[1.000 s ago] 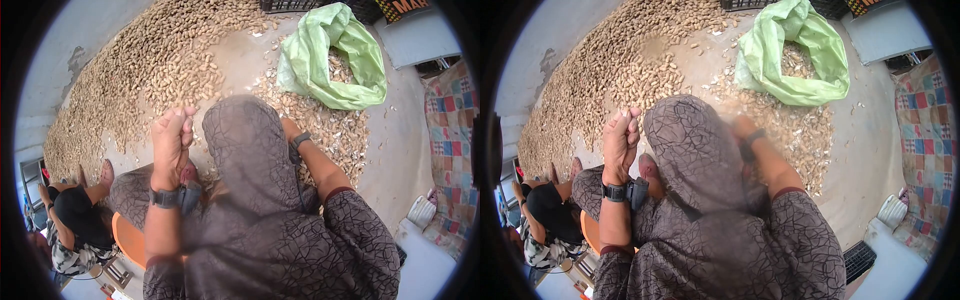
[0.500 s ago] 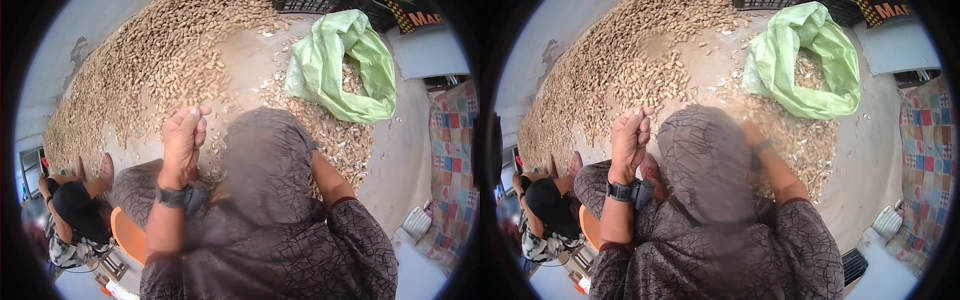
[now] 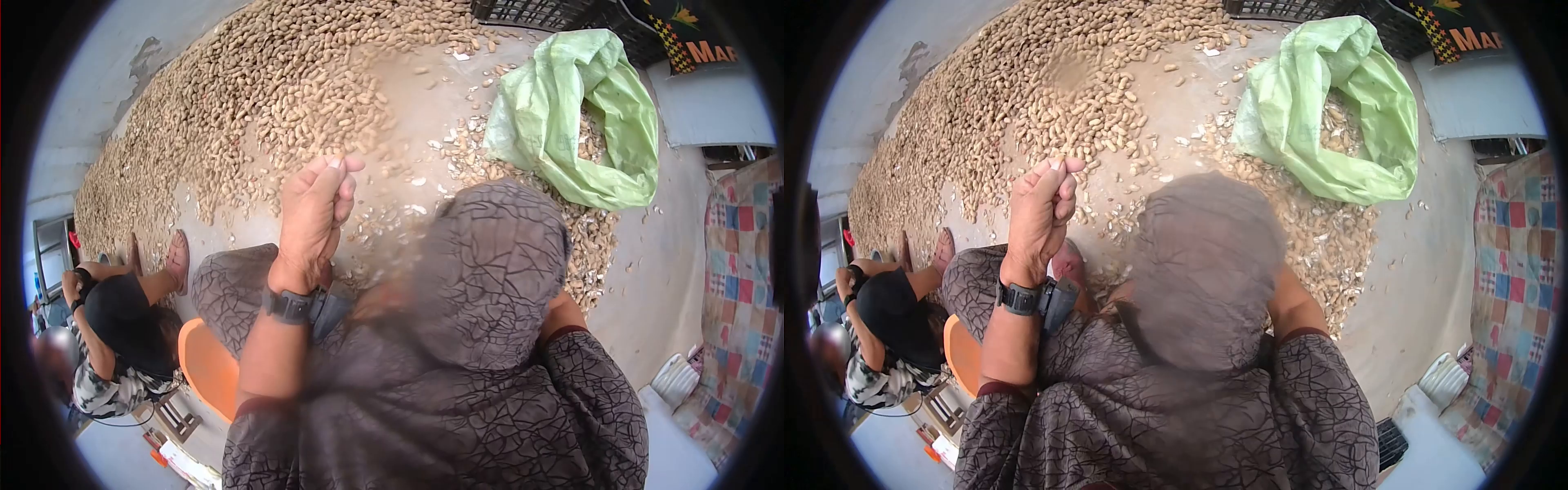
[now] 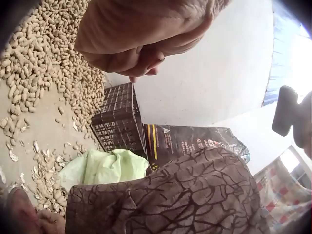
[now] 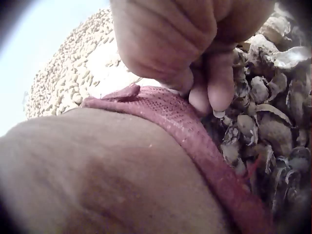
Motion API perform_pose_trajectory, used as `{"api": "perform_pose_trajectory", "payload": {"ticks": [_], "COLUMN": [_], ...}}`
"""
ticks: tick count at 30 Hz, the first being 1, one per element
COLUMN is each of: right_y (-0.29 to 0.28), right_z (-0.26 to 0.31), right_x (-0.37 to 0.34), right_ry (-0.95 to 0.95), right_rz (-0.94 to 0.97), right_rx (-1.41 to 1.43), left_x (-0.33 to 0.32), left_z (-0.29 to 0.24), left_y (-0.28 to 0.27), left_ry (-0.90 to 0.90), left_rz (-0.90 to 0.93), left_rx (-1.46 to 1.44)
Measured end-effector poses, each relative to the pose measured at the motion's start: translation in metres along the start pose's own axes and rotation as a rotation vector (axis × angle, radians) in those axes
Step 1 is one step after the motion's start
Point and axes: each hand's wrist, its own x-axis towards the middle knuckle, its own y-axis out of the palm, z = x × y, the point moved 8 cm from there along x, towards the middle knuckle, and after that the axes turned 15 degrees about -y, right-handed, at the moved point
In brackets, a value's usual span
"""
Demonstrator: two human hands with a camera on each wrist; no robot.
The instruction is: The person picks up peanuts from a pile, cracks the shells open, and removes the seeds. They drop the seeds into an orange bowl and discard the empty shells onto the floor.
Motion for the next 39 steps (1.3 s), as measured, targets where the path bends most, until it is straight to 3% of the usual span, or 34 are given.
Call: {"api": "perform_pose_trajectory", "payload": {"ticks": [13, 19, 22, 23, 26, 28, 29, 31, 32, 34, 39], "right_y": [-0.043, -0.073, -0.002, 0.02, 0.007, -0.083, -0.085, -0.106, -0.118, -0.176, -0.243], "right_z": [0.046, 0.078, 0.005, -0.017, -0.033, 0.072, 0.061, -0.004, -0.003, 0.051, 0.164], "right_x": [0.037, -0.006, 0.003, 0.005, 0.012, 0.022, 0.027, 0.036, 0.039, 0.047, 0.052], "right_ry": [-0.022, -0.087, 0.017, 0.01, 0.104, -0.3, -0.301, 0.136, 0.128, -0.001, -0.162], "right_rz": [-0.084, -0.132, 0.042, 0.04, -0.1, 0.0, 0.0, -0.478, -0.481, -0.583, -0.464], "right_rx": [-0.027, -0.07, 0.085, 0.079, 0.148, -0.656, -0.67, 0.766, 0.753, 1.106, 1.02], "left_x": [0.001, -0.009, -0.015, -0.017, -0.022, -0.025, -0.026, -0.029, -0.031, -0.035, -0.051], "left_z": [-0.004, -0.006, -0.01, -0.012, -0.017, -0.016, -0.017, -0.017, -0.019, -0.022, -0.03], "left_y": [0.009, -0.004, -0.009, -0.011, -0.013, -0.013, -0.013, -0.01, -0.01, -0.005, 0.007], "left_ry": [-0.007, 0.035, 0.056, 0.064, 0.096, 0.074, 0.082, 0.065, 0.076, 0.094, 0.118], "left_rz": [0.045, 0.001, -0.013, -0.013, 0.034, 0.075, 0.083, 0.154, 0.163, 0.212, 0.279], "left_rx": [0.016, -0.013, -0.026, -0.029, -0.083, -0.113, -0.122, -0.143, -0.151, -0.123, -0.107]}}
